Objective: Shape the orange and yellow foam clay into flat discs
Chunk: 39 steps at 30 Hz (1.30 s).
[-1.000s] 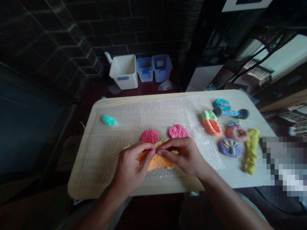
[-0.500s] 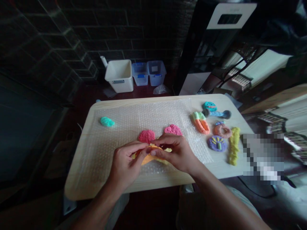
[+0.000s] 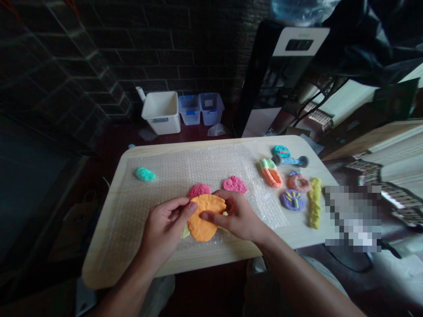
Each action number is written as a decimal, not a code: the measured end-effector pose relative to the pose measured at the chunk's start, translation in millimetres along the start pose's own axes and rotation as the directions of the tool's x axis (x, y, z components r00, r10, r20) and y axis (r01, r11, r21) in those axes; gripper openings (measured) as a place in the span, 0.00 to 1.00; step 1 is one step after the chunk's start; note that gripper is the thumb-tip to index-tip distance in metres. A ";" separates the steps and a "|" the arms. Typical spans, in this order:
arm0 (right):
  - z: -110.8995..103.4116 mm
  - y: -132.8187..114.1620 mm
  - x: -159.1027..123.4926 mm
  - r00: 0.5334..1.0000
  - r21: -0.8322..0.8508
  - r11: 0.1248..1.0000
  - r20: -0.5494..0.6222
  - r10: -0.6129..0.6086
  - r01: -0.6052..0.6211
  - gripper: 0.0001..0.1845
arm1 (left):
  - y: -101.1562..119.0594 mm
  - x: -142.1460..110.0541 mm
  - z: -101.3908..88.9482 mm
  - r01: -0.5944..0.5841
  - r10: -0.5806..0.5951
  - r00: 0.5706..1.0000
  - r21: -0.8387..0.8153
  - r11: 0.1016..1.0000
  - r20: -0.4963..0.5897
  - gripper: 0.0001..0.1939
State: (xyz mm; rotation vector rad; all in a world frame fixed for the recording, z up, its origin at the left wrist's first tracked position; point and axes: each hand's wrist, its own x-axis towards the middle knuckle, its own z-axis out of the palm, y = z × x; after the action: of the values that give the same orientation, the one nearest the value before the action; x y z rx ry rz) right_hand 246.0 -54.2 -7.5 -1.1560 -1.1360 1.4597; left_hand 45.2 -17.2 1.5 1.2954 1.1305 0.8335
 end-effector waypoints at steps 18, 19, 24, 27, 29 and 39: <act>-7.3 8.7 8.6 0.999 0.306 0.951 0.027 0.031 -0.037 0.21 | -11.6 11.0 9.3 0.131 -0.133 0.991 -0.192 0.973 0.004 0.15; -7.9 8.7 9.0 0.999 0.294 0.955 0.022 0.029 -0.034 0.21 | -11.1 11.7 9.5 0.133 -0.137 0.991 -0.196 0.971 -0.005 0.16; -11.1 9.5 13.4 0.997 0.340 0.938 0.047 0.063 -0.075 0.25 | -5.5 16.0 12.5 0.127 -0.151 0.986 -0.270 0.954 -0.071 0.16; -12.2 11.0 16.8 0.995 0.379 0.921 0.079 0.063 -0.088 0.24 | -3.8 17.7 14.7 0.124 -0.150 0.987 -0.322 0.938 -0.057 0.14; -12.7 12.0 18.5 0.996 0.374 0.924 0.081 0.045 -0.073 0.21 | -4.8 18.3 15.0 0.128 -0.149 0.988 -0.324 0.937 -0.040 0.14; -12.4 12.9 15.7 0.996 0.306 0.948 0.014 0.090 -0.090 0.19 | -8.9 17.0 15.5 0.158 -0.162 0.987 -0.288 0.944 0.009 0.15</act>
State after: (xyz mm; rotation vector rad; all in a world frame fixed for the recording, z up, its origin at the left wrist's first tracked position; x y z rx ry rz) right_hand 254.6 -39.3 -23.9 -0.9991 -0.8268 1.6397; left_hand 63.7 -6.9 -11.3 0.9446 1.0658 0.8523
